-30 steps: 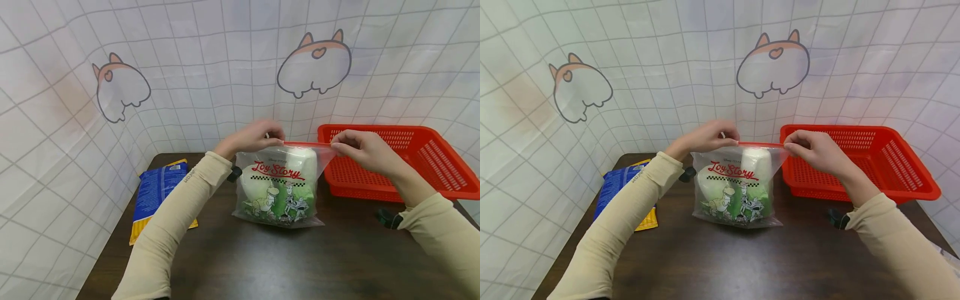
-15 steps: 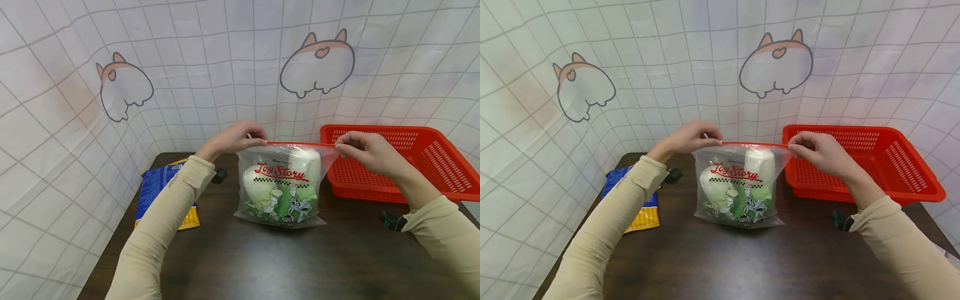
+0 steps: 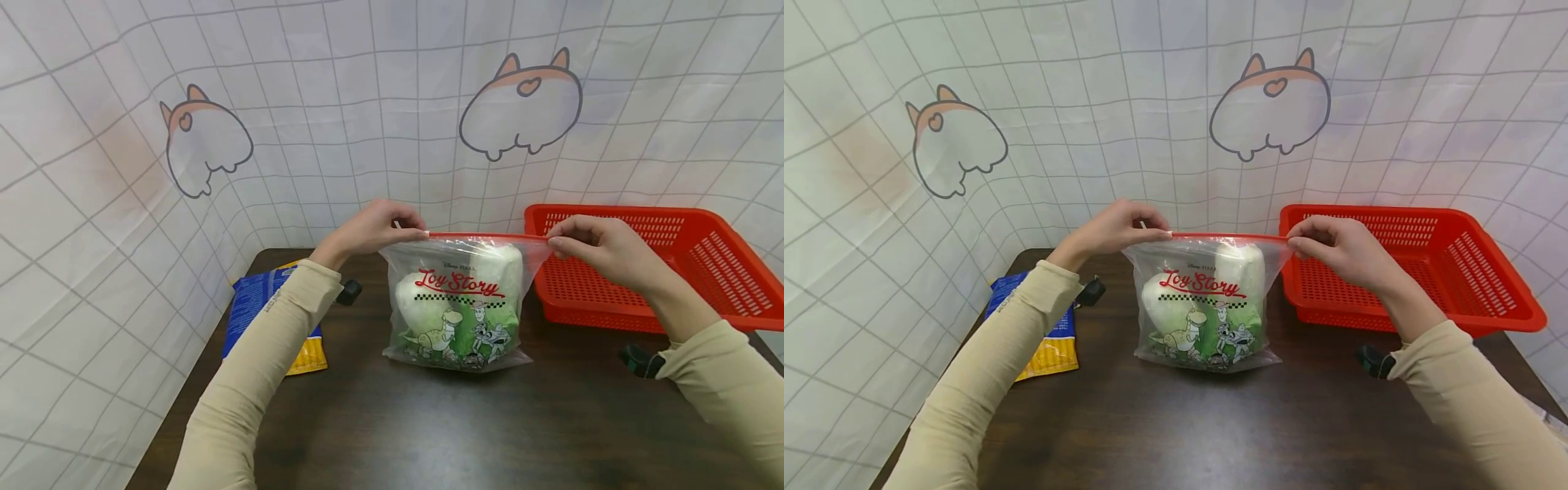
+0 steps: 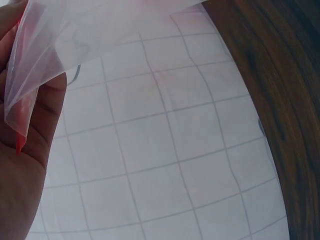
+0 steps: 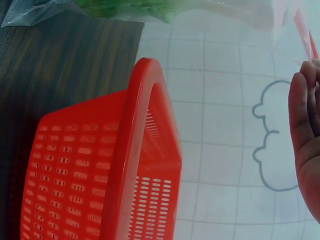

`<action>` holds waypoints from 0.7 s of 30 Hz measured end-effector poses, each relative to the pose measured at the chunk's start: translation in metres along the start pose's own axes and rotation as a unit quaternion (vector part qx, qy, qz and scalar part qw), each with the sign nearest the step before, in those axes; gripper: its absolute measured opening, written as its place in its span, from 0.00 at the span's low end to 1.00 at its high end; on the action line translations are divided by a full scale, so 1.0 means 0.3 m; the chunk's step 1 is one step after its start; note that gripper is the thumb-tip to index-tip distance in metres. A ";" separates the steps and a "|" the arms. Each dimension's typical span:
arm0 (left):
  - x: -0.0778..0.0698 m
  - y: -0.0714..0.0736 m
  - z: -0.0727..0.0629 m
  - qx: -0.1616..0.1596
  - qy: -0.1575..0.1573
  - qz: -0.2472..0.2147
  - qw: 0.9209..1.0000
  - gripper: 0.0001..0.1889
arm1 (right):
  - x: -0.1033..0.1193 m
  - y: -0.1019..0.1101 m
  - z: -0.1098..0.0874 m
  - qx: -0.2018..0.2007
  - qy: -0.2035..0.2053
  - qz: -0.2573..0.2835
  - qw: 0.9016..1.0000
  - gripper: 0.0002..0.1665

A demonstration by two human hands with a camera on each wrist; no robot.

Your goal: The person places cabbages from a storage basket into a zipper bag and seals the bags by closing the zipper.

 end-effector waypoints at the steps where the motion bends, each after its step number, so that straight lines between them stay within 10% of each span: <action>1: -0.002 0.000 -0.001 -0.002 -0.003 0.003 1.000 0.07 | -0.004 0.000 0.000 0.000 -0.003 0.000 1.000 0.09; 21: 0.031 0.018 -0.056 -0.044 -0.036 0.007 0.998 0.05 | -0.009 0.010 -0.026 -0.005 0.014 -0.041 0.999 0.07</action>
Point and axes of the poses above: each hand's wrist, its own z-axis towards the middle knuckle, its own y-axis out of the back of the hand, x = y × z, the point moved 7 cm from there along z, towards the middle knuckle, and after that the axes turned 9 degrees about z, right-handed, at the moved point
